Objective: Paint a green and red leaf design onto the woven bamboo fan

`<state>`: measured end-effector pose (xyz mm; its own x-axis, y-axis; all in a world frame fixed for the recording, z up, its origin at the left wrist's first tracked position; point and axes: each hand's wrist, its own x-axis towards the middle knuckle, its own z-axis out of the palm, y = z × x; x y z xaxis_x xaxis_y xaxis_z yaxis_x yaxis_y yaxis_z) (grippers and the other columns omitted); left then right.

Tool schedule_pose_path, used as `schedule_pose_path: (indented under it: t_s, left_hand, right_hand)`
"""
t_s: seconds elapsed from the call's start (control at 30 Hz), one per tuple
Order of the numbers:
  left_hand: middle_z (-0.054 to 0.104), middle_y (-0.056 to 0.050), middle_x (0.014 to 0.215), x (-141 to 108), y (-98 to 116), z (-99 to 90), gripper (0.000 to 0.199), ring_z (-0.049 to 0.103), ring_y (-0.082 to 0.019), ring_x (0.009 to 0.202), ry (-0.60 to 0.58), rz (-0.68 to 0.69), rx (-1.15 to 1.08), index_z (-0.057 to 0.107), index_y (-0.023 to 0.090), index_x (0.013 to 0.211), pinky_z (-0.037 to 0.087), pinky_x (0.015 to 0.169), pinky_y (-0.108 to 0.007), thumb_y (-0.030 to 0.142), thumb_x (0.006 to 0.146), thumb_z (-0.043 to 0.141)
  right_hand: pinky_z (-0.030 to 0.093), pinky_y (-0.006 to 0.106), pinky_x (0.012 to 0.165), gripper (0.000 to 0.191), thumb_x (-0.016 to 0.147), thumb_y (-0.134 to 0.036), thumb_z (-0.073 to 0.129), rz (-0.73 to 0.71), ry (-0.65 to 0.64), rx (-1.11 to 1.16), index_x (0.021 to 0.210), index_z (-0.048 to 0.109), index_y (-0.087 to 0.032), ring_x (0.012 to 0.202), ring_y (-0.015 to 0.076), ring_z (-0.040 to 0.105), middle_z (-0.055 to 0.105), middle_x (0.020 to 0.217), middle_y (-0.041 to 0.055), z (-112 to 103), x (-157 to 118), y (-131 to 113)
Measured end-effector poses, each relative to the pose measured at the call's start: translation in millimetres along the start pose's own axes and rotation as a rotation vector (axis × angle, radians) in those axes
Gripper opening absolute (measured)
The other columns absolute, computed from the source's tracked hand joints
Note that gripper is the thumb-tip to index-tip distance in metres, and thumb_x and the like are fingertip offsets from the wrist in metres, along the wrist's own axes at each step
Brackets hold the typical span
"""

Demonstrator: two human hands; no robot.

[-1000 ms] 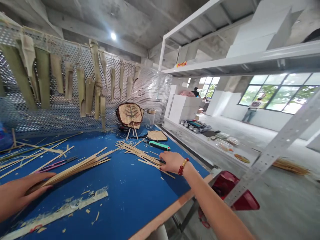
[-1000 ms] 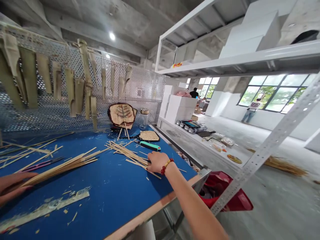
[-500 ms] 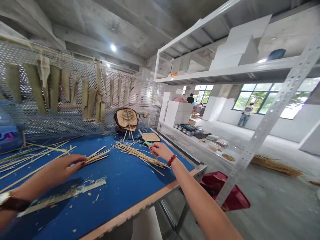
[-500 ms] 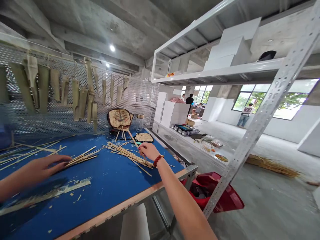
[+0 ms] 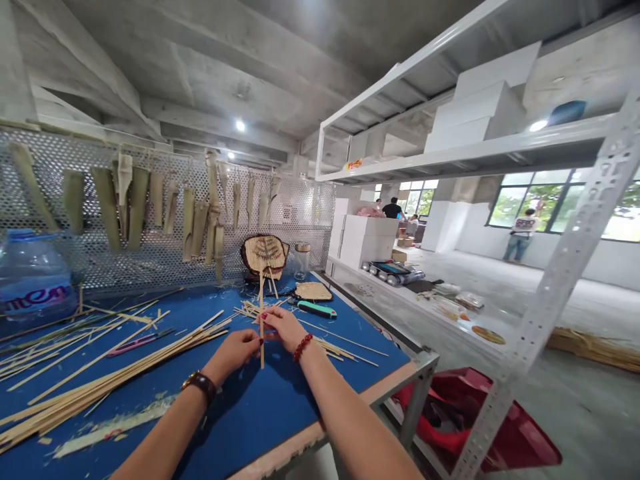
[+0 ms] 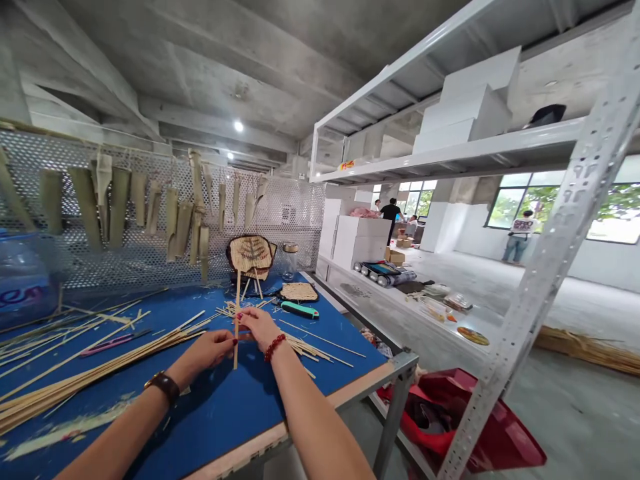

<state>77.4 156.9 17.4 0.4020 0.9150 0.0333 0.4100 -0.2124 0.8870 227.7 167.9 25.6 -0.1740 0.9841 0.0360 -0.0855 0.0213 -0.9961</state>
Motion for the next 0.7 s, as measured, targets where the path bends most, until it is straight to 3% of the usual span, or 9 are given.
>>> schedule_pose_path:
  t_s: [0.17, 0.27, 0.33, 0.4, 0.53, 0.63, 0.7]
  left_hand:
    - [0.058, 0.002, 0.055, 0.7, -6.4, -8.8, 0.023, 0.041, -0.011, 0.044, 0.015, -0.016, -0.074, 0.05, 0.021, 0.063, 0.027, 0.044, -0.024, 0.043, 0.066, 0.056]
    - [0.059, 0.002, 0.055, -2.1, -6.2, -12.6, 0.022, 0.042, -0.011, 0.042, 0.02, -0.039, -0.118, 0.049, 0.021, 0.064, 0.026, 0.043, -0.023, 0.042, 0.068, 0.055]
    - [0.06, 0.002, 0.057, -6.7, -5.6, -16.2, 0.023, 0.043, -0.011, 0.04, 0.019, -0.066, -0.145, 0.048, 0.022, 0.067, 0.024, 0.042, -0.023, 0.044, 0.071, 0.053]
    - [0.062, 0.0, 0.059, -13.1, -4.2, -19.6, 0.025, 0.043, -0.01, 0.039, 0.0, -0.094, -0.164, 0.047, 0.022, 0.069, 0.023, 0.041, -0.022, 0.046, 0.074, 0.05]
    - [0.065, -0.002, 0.061, -23.6, 0.4, -19.2, 0.028, 0.043, -0.009, 0.038, -0.067, -0.125, -0.174, 0.047, 0.021, 0.069, 0.02, 0.039, -0.022, 0.048, 0.076, 0.051]
    - [0.065, -0.001, 0.059, -25.8, 2.7, -13.2, 0.03, 0.045, -0.01, 0.037, -0.093, -0.126, -0.17, 0.047, 0.021, 0.07, 0.019, 0.039, -0.021, 0.051, 0.075, 0.052]
    - [0.065, -0.001, 0.058, -26.1, 3.2, -9.8, 0.032, 0.046, -0.01, 0.038, -0.101, -0.125, -0.164, 0.047, 0.021, 0.071, 0.019, 0.038, -0.021, 0.053, 0.073, 0.053]
  right_hand:
    - [0.054, 0.025, 0.074, 0.015, 0.091, -0.029, 0.052, -0.064, -0.026, -0.301, 0.097, 0.063, -0.02, 0.078, 0.0142, 0.064, 0.068, 0.09, 0.0013, 5.2, 2.1, 7.8]
    - [0.051, 0.025, 0.082, 0.025, 0.095, -0.026, 0.04, -0.168, 0.168, -0.634, 0.102, 0.063, -0.02, 0.089, 0.015, 0.064, 0.069, 0.102, 0.0031, -9.1, -4.7, -6.5]
    - [0.048, 0.025, 0.088, 0.033, 0.097, -0.024, 0.031, -0.207, 0.332, -0.822, 0.107, 0.062, -0.02, 0.099, 0.0153, 0.062, 0.068, 0.11, 0.0043, -30.0, -12.8, -17.9]
    - [0.047, 0.025, 0.089, 0.037, 0.098, -0.024, 0.027, -0.167, 0.4, -1.019, 0.112, 0.061, -0.019, 0.103, 0.0158, 0.061, 0.066, 0.115, 0.006, -54.1, -23.0, -25.8]
    - [0.044, 0.03, 0.094, 0.034, 0.097, -0.032, 0.04, -0.062, 0.325, -1.343, 0.117, 0.062, -0.017, 0.114, 0.0211, 0.057, 0.063, 0.122, 0.0111, -79.3, -41.3, -25.2]
    - [0.043, 0.035, 0.099, 0.037, 0.09, -0.039, 0.056, -0.041, 0.239, -1.434, 0.119, 0.063, -0.017, 0.121, 0.0258, 0.054, 0.061, 0.125, 0.0138, -66.6, -43.5, -18.2]
    - [0.044, 0.04, 0.1, 0.034, 0.088, -0.033, 0.058, 0.003, 0.173, -1.509, 0.116, 0.065, -0.015, 0.121, 0.0284, 0.054, 0.062, 0.124, 0.0162, -50.5, -37.6, -15.3]
